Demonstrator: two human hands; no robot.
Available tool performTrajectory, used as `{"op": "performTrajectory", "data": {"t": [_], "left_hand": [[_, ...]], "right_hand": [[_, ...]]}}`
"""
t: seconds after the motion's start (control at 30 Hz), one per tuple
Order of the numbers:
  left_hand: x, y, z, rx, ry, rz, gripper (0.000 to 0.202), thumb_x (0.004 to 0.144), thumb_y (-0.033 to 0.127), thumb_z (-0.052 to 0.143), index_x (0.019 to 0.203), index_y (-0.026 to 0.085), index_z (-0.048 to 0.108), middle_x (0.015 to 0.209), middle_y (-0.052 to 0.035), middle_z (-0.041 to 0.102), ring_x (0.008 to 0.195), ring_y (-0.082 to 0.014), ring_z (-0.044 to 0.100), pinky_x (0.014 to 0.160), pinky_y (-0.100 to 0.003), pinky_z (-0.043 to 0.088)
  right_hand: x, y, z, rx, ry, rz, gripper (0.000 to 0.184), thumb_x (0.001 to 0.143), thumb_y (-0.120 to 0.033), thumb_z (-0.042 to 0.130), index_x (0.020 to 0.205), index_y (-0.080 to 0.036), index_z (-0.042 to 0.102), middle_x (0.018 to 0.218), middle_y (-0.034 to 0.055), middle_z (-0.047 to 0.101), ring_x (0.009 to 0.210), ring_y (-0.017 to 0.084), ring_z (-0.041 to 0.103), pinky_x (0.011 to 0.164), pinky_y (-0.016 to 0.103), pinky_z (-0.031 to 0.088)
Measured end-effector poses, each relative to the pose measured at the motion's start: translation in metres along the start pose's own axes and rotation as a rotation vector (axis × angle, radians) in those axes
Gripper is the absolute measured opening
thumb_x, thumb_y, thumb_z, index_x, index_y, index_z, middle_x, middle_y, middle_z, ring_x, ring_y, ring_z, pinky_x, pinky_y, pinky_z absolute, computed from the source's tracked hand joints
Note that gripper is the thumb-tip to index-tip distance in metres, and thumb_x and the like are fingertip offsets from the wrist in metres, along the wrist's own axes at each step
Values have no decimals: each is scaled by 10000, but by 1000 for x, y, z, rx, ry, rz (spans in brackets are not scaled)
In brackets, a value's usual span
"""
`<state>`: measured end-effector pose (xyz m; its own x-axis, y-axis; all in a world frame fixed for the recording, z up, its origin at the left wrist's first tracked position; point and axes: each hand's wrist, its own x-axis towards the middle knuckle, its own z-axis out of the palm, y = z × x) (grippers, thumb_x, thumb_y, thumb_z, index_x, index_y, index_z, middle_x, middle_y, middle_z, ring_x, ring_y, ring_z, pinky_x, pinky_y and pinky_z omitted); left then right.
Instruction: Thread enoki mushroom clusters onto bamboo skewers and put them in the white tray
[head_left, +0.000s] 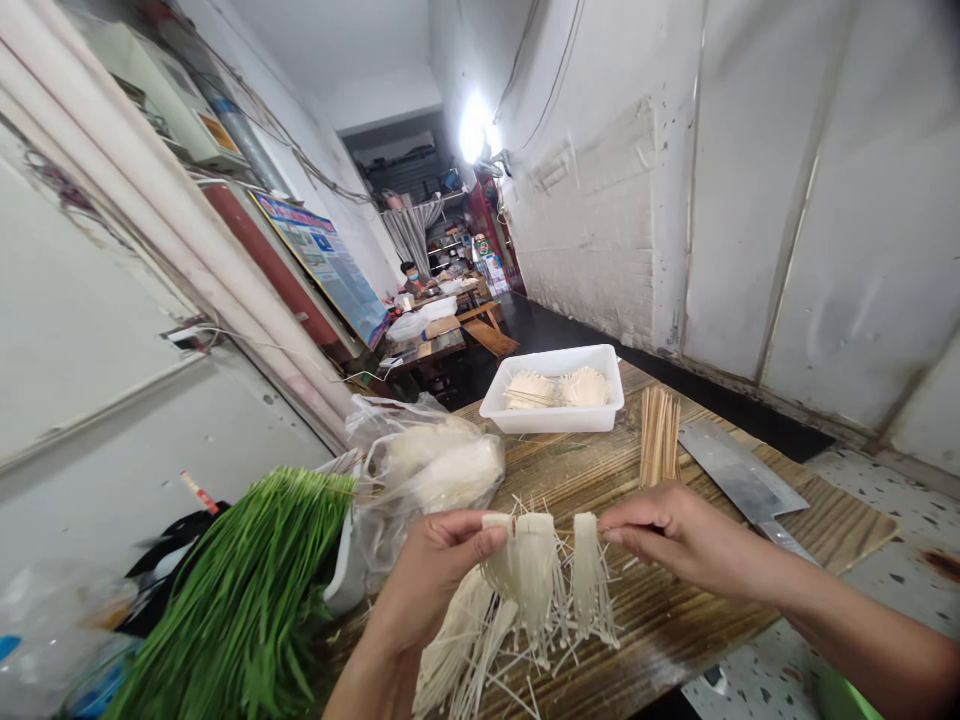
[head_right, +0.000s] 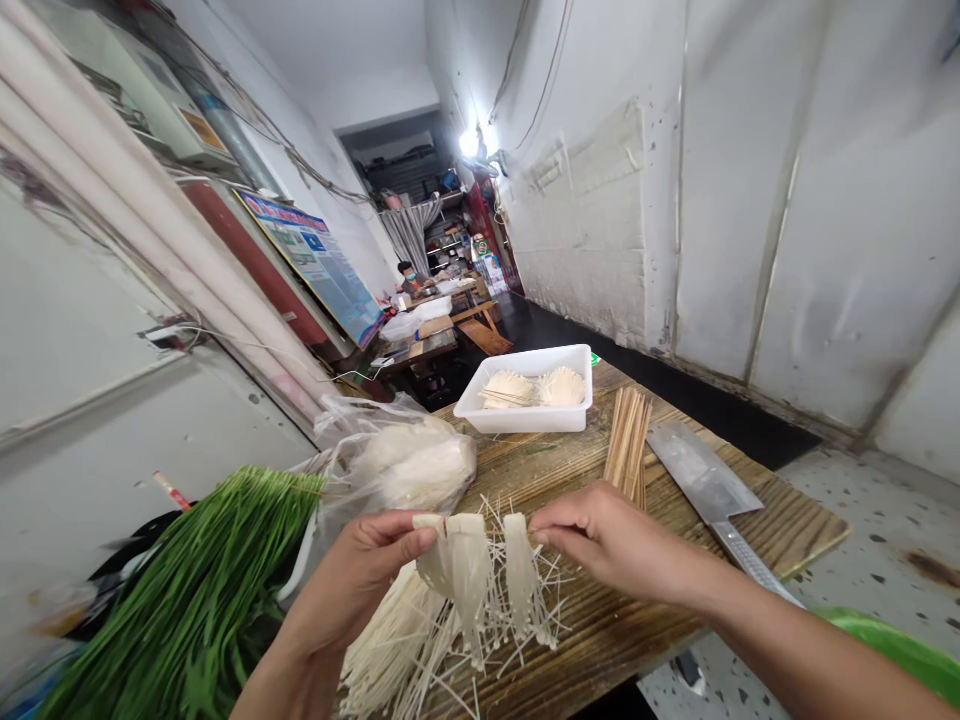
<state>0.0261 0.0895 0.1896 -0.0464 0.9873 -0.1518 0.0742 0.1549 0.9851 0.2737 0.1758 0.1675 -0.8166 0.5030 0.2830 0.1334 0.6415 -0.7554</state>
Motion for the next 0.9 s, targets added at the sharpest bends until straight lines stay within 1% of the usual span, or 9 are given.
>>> {"op": "performTrajectory", "data": {"t": [0.07, 0.23, 0.37, 0.5, 0.77, 0.9], "left_hand": [[0, 1, -1, -10, 6, 5, 245, 698, 342, 707, 871, 173, 749, 742, -41, 724, 736, -172, 592, 739, -273, 420], [-1, 3, -4, -48, 106, 1, 269, 652, 382, 739, 811, 165, 753, 795, -57, 734, 799, -183, 598, 789, -272, 410], [0, 2, -4, -70, 86, -5, 279, 657, 379, 736, 822, 154, 750, 788, -68, 730, 783, -188, 598, 778, -288, 412], [0, 1, -1, -78, 77, 10, 286, 677, 363, 724, 868, 150, 744, 783, -72, 722, 764, -187, 593, 770, -305, 414], [0, 1, 1, -66, 101, -3, 293, 654, 370, 741, 858, 160, 749, 762, -63, 721, 773, -181, 593, 770, -284, 417], [0, 1, 3, -87, 69, -4, 279, 668, 354, 734, 875, 168, 747, 782, -63, 725, 790, -183, 600, 784, -285, 420]], "right_hand": [[0, 0, -3, 30, -12, 19, 305, 936, -306, 415, 802, -159, 646, 633, -22, 503, 578, 98, 437, 539, 208, 352], [-1, -4, -12, 35, 25, 54, 305, 924, -328, 442, 815, -156, 669, 623, -25, 494, 563, 94, 418, 521, 210, 338], [-2, -7, -13, 10, 23, 34, 299, 923, -316, 442, 812, -157, 670, 600, -30, 477, 546, 92, 403, 510, 210, 335], [-3, -7, -10, -10, 15, 26, 274, 923, -287, 439, 834, -162, 666, 622, -27, 504, 563, 94, 435, 524, 206, 355], [-2, -3, -7, -30, 12, 33, 280, 924, -284, 434, 792, -162, 649, 639, -21, 536, 588, 100, 471, 548, 209, 376], [-2, -3, -6, -31, 11, 41, 283, 925, -285, 429, 774, -163, 636, 632, -26, 519, 586, 100, 464, 545, 207, 374]]}}
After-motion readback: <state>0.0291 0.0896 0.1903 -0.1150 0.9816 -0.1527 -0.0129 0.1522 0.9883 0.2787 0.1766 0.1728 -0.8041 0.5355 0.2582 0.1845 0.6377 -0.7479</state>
